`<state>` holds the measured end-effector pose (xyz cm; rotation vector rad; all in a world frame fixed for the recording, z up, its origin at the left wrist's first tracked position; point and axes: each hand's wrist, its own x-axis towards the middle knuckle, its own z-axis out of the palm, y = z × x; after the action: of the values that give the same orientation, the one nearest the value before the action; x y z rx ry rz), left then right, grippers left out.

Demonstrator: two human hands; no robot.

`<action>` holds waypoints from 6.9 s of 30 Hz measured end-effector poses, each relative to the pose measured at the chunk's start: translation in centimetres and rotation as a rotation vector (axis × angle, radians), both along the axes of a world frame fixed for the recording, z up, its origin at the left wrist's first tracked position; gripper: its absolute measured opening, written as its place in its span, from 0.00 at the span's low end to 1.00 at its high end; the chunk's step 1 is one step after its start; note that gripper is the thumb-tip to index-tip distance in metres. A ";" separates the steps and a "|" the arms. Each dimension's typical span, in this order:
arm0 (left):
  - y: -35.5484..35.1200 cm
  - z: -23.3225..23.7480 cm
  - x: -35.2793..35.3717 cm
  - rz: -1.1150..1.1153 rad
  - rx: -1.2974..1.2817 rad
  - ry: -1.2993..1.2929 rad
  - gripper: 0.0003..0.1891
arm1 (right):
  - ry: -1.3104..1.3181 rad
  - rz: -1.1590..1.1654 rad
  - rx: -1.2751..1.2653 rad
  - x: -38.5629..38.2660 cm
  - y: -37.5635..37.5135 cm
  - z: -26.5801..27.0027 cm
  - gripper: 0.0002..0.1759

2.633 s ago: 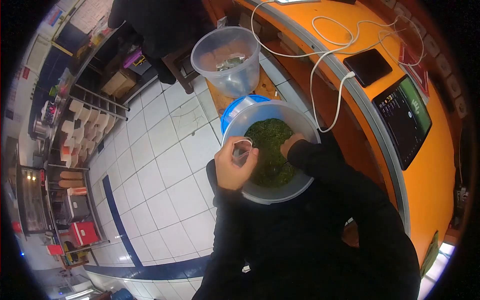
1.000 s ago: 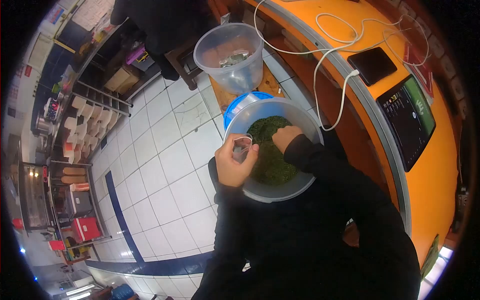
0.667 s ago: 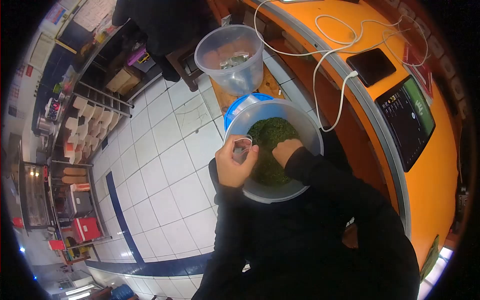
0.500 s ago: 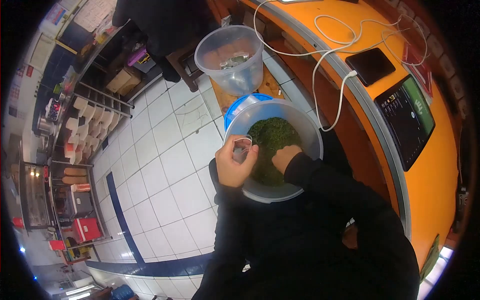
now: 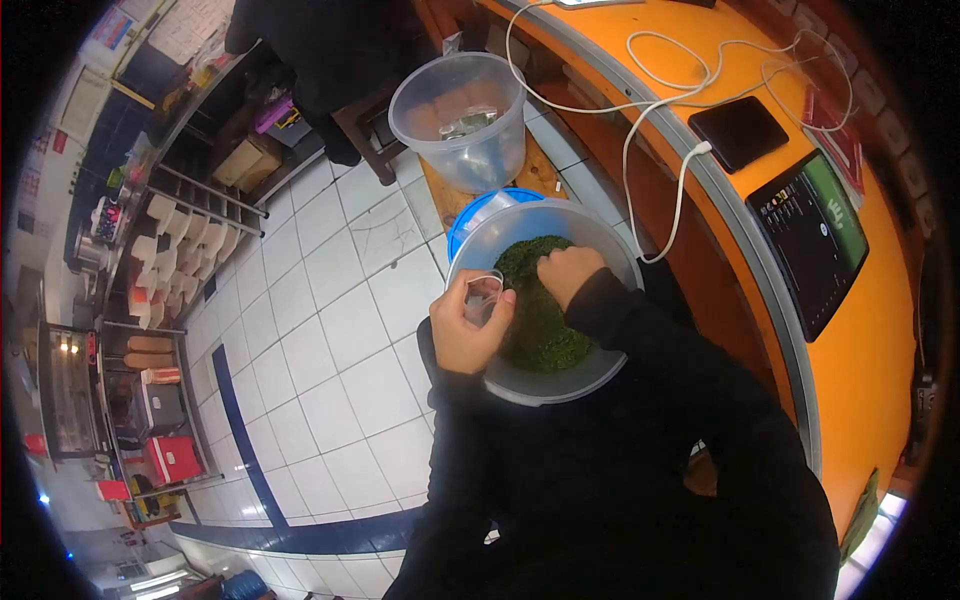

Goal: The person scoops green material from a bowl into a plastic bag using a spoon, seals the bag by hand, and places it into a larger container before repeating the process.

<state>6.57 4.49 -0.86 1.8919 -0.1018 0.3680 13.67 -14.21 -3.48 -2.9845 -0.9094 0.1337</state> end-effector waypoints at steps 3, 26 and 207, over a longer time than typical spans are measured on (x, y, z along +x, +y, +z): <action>0.0 -0.2 0.1 0.013 0.015 -0.044 0.11 | 0.018 0.008 -0.070 0.8 1.2 -3.4 0.07; -0.5 0.4 -0.3 -0.021 -0.033 0.037 0.12 | 0.224 0.167 -0.137 -1.2 -1.7 3.9 0.04; -1.0 1.5 -3.2 -0.165 -0.105 0.088 0.07 | 0.236 -0.012 0.965 -6.5 -6.6 10.1 0.13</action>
<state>3.33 3.47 0.67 1.7786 -0.1757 0.1743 7.13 -20.78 6.58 -2.0280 -0.6553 0.0265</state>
